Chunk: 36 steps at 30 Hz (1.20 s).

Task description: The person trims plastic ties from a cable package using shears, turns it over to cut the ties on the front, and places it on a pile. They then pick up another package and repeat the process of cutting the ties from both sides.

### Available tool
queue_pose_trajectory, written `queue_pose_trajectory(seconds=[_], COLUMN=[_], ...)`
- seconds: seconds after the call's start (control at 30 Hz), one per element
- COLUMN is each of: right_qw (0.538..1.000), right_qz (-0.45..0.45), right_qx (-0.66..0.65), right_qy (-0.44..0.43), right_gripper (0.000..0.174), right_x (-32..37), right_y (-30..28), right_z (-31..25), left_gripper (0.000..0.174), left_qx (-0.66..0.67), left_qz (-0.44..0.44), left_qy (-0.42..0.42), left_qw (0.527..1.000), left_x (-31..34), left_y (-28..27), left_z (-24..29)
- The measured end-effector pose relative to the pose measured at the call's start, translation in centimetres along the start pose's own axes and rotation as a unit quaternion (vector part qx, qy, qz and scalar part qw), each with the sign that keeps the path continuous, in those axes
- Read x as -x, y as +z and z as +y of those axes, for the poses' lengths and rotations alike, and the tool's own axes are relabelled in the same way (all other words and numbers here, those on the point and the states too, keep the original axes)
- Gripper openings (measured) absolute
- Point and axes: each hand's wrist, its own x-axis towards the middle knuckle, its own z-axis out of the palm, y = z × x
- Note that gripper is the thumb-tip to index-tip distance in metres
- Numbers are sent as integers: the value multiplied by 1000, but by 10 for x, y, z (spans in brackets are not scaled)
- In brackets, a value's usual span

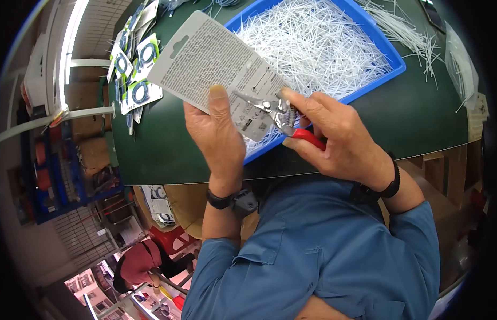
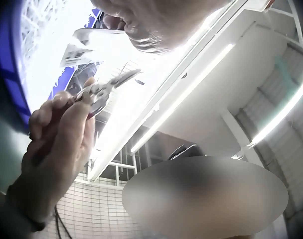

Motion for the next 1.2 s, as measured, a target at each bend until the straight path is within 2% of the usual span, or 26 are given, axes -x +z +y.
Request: queue_pose_trajectory(seconds=[0.07, 0.17, 0.2, 0.3, 0.33, 0.37, 0.4, 0.43, 0.6, 0.7, 0.73, 0.83, 1.0, 1.2], right_qw=[1000, 1000, 1000, 1000, 1000, 999, 998, 996, 983, 976, 975, 974, 974, 969], right_qz=[4, 20, 17, -2, -11, -31, -53, -73, -162, -195, -198, -195, -182, -194], right_qx=[-9, 13, 9, 4, 1, 5, 8, 10, 41, 65, 65, 78, 93, 110], right_qy=[-3, -13, -14, -6, -9, -23, -37, -51, -73, -77, -76, -81, -92, -109], right_gripper=[74, 75, 75, 75, 75, 76, 77, 78, 81, 84, 84, 84, 82, 77], right_x=[-5, -12, -13, -18, -20, -20, -20, -21, -23, -26, -26, -29, -31, -32], right_y=[-8, -16, -17, -17, -15, -13, -10, -7, 9, 15, 17, 23, 30, 29], right_z=[2, 7, 6, 2, 0, -3, -6, -10, -25, -30, -31, -33, -32, -27], left_gripper=[49, 43, 43, 38, 38, 40, 44, 49, 57, 58, 58, 60, 64, 65], left_qx=[-14, 91, 89, 118, 118, 240, 353, 453, 477, 480, 482, 487, 485, 440], left_qz=[-9, 37, 41, 208, 217, 80, -59, -197, -195, -290, -287, -351, -344, -406], left_qy=[-9, -169, -170, -173, -172, -158, -136, -106, -74, -24, -24, -18, -21, -41], left_qw=[1000, 981, 981, 955, 954, 954, 924, 863, 854, 828, 828, 800, 804, 800], left_x=[-7, -15, -16, -25, -26, -26, -26, -26, -37, -44, -47, -53, -46, -52], left_y=[-20, -52, -54, -55, -64, -78, -90, -102, -96, -101, -101, -104, -102, -102], left_z=[5, 16, 20, 32, 27, 18, 10, 2, 0, -7, -8, -9, -10, -12])
